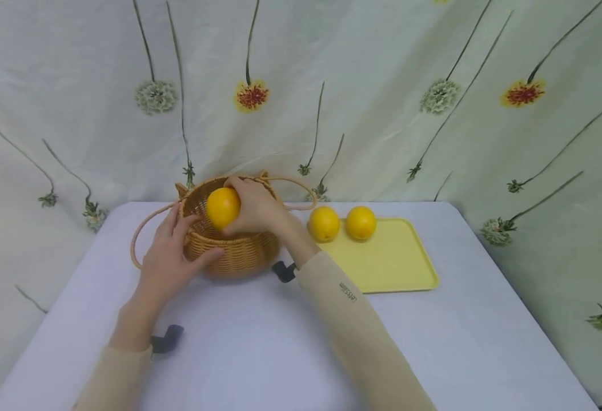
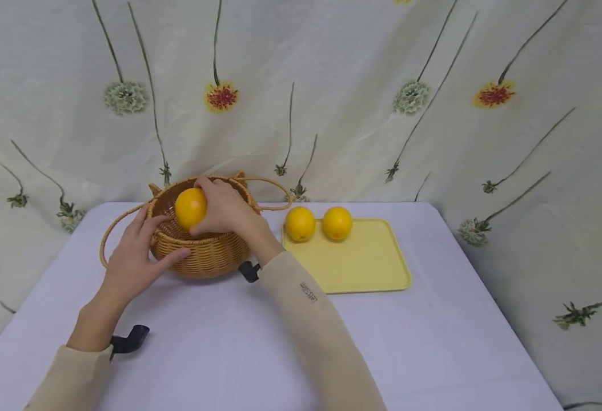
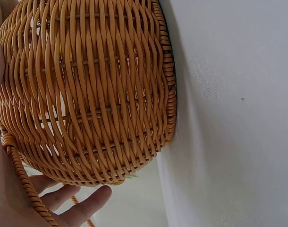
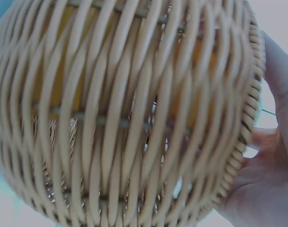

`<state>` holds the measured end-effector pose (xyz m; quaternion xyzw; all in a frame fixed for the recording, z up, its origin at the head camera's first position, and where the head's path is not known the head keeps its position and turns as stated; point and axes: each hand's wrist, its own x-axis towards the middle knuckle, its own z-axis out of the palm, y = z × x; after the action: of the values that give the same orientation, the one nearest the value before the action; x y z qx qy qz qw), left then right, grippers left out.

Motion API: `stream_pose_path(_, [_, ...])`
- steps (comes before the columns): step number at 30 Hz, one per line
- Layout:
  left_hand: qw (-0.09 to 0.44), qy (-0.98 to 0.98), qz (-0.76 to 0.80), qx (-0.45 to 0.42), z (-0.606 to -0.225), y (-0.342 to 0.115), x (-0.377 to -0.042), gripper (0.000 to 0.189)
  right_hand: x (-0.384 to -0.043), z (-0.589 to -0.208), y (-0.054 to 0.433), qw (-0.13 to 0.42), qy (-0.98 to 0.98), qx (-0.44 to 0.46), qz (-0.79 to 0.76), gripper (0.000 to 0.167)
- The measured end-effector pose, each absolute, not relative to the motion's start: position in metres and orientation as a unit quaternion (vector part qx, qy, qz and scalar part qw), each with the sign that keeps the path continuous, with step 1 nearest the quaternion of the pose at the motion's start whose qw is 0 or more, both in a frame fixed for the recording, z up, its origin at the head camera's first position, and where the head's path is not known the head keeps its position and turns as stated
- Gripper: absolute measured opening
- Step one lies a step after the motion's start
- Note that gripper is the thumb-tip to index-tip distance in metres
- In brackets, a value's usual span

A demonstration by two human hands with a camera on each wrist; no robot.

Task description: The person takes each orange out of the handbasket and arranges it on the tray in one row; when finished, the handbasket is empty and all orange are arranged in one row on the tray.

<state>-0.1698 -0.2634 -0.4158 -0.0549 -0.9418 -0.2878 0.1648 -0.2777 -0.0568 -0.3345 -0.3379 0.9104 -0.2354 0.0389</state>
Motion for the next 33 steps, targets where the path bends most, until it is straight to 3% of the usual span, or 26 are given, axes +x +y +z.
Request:
stream_pose_path(8, [0.162, -0.943, -0.287, -0.053, -0.417, -0.265, -0.171, 0.084, -0.266, -0.338, -0.029, 0.008, 0.88, -0.321, -0.349, 0.095])
stream_pose_path(17, [0.168, -0.942, -0.287, -0.048, -0.417, -0.266, -0.171, 0.082, -0.254, -0.339, -0.002, -0.03, 0.849, -0.315, -0.423, 0.092])
stream_pose_path(25, [0.172, -0.943, -0.282, -0.045, -0.416, -0.266, -0.168, 0.085, -0.246, -0.336, 0.019, -0.078, 0.833, -0.304, -0.455, 0.087])
stream_pose_path(33, [0.174, -0.94, -0.29, -0.051, -0.418, -0.263, -0.169, 0.085, -0.251, -0.342, 0.037, -0.09, 0.833, -0.292, -0.46, 0.085])
